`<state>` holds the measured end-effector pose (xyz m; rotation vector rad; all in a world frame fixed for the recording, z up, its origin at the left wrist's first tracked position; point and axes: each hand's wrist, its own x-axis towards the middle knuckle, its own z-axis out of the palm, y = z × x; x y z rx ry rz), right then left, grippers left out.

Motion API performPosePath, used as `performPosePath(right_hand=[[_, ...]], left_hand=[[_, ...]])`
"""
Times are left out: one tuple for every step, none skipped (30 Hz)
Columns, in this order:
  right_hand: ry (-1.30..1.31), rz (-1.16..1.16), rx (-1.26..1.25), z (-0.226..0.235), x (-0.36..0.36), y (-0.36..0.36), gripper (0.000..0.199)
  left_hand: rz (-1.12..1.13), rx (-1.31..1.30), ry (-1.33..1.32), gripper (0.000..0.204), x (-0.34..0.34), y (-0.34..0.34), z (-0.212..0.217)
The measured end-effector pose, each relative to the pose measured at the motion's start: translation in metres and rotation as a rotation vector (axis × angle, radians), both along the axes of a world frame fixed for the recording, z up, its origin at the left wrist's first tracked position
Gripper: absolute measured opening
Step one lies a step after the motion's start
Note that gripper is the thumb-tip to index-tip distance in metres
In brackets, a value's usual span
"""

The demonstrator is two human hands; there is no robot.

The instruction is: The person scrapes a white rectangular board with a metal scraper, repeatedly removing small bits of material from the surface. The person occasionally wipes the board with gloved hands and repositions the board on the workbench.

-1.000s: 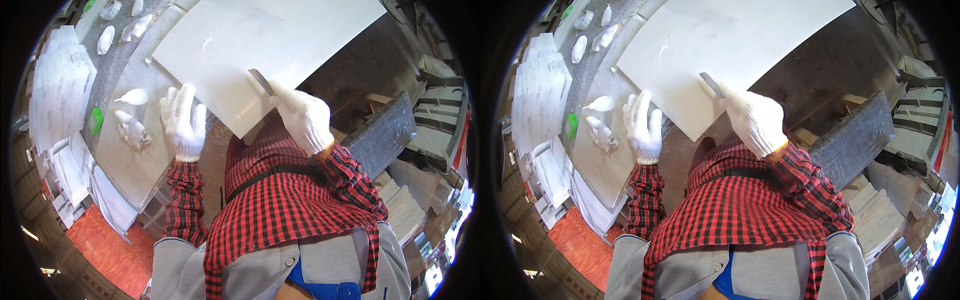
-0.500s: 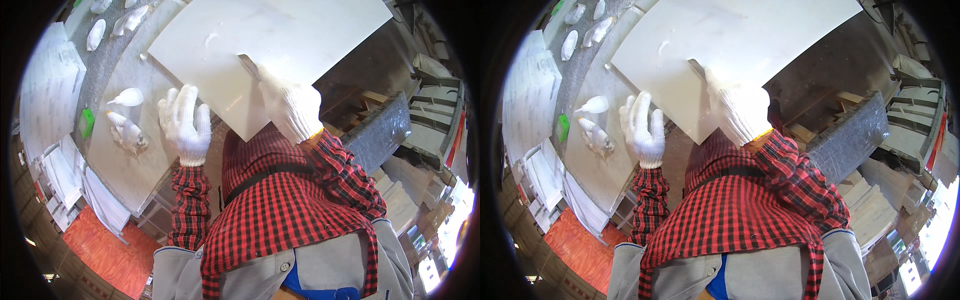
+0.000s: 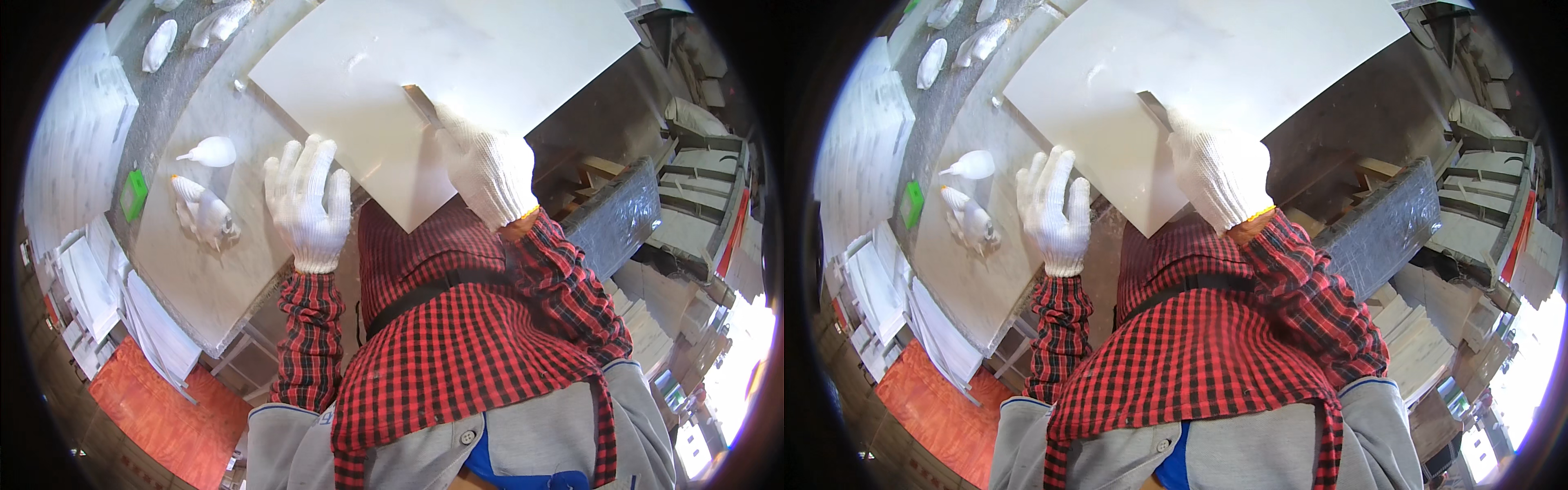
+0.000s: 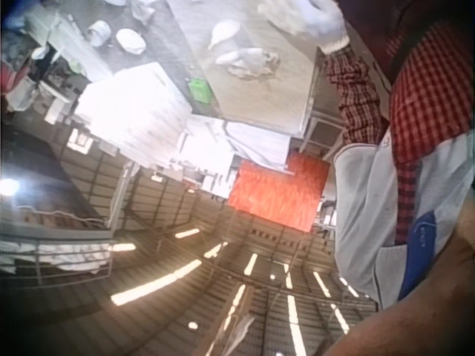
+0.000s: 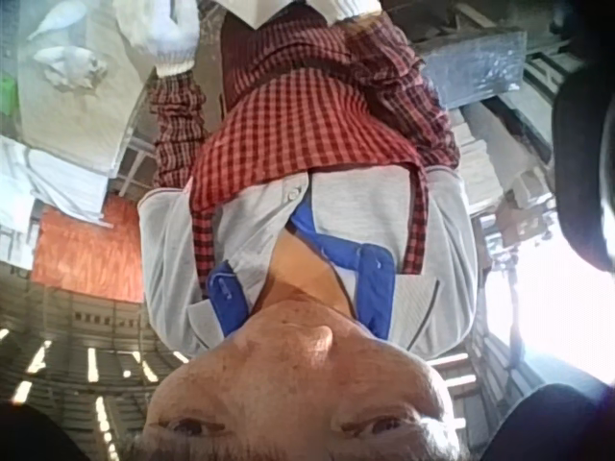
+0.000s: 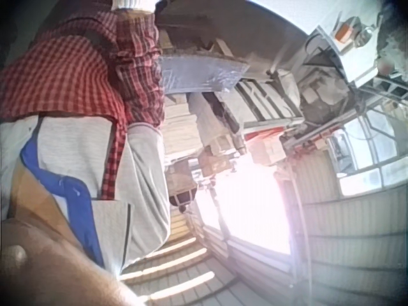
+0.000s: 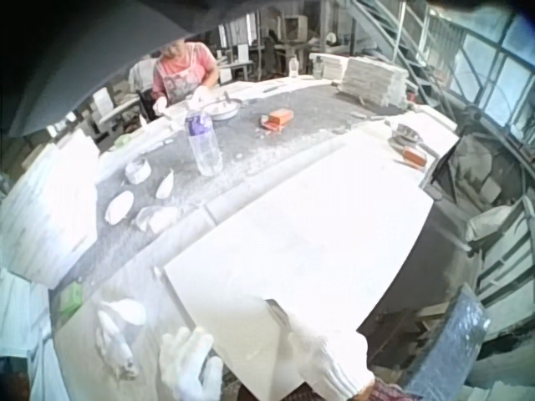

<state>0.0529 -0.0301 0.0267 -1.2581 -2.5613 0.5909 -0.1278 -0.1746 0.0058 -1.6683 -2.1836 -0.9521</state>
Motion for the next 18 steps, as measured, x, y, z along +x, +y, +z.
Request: performPosePath(right_hand=[[0.009, -0.003, 0.024, -0.003, -0.001, -0.001, 0.033], [0.021, -0.011, 0.047, -0.004, -0.003, -0.002, 0.034], [-0.058, -0.035, -0.019, 0.003, -0.012, -0.003, 0.035], [-0.034, -0.028, -0.034, 0.001, -0.011, -0.004, 0.035], [-0.006, -0.013, -0.041, -0.001, -0.012, -0.003, 0.035], [0.023, 0.001, -0.048, -0.001, -0.013, -0.001, 0.035], [0.032, -0.012, -0.065, 0.001, -0.011, 0.001, 0.035], [0.032, -0.028, -0.093, 0.002, -0.005, 0.001, 0.035], [0.033, -0.043, -0.121, 0.003, -0.001, 0.0, 0.035], [-0.01, -0.031, -0.098, 0.003, -0.005, -0.002, 0.035], [-0.049, -0.03, -0.073, 0.004, -0.011, -0.003, 0.035], [-0.089, -0.029, -0.047, 0.005, -0.015, -0.004, 0.035], [-0.051, 0.019, -0.006, -0.001, -0.015, -0.005, 0.037], [0.098, 0.058, -0.116, -0.013, -0.011, -0.007, 0.038], [0.244, 0.098, -0.222, -0.031, -0.003, -0.011, 0.04], [0.386, 0.145, -0.33, -0.04, 0.0, -0.012, 0.041], [0.247, 0.2, -0.3, -0.003, 0.003, -0.019, 0.044], [0.325, 0.2, -0.376, 0.007, 0.013, -0.03, 0.041]], left_hand=[[0.004, 0.006, 0.015, 0.031, 0.001, 0.0, -0.001], [0.01, -0.014, -0.029, 0.032, 0.002, 0.0, 0.0], [0.016, -0.034, -0.073, 0.032, 0.003, 0.0, 0.002], [0.021, -0.054, -0.116, 0.032, 0.004, -0.001, 0.003], [0.022, -0.063, -0.1, 0.033, 0.003, -0.003, 0.002], [0.022, -0.072, -0.084, 0.035, 0.002, -0.007, -0.001], [0.024, -0.081, -0.068, 0.036, 0.001, -0.008, -0.003], [0.026, -0.078, -0.051, 0.036, 0.001, -0.009, -0.003], [0.03, -0.076, -0.034, 0.036, 0.002, -0.008, -0.003], [0.034, -0.073, -0.017, 0.037, 0.002, -0.008, -0.003], [0.027, -0.082, -0.038, 0.037, 0.002, -0.007, -0.003], [0.02, -0.091, -0.059, 0.036, 0.002, -0.006, -0.002], [0.012, -0.1, -0.08, 0.036, 0.003, -0.005, -0.002], [0.023, -0.105, -0.049, 0.037, 0.003, -0.005, -0.001], [0.032, -0.108, -0.019, 0.037, 0.003, -0.007, -0.003], [0.047, -0.111, 0.006, 0.037, 0.003, -0.008, -0.005], [0.069, -0.118, 0.005, 0.036, 0.003, -0.012, -0.008], [0.071, -0.09, 0.015, 0.035, 0.003, -0.012, -0.009]])
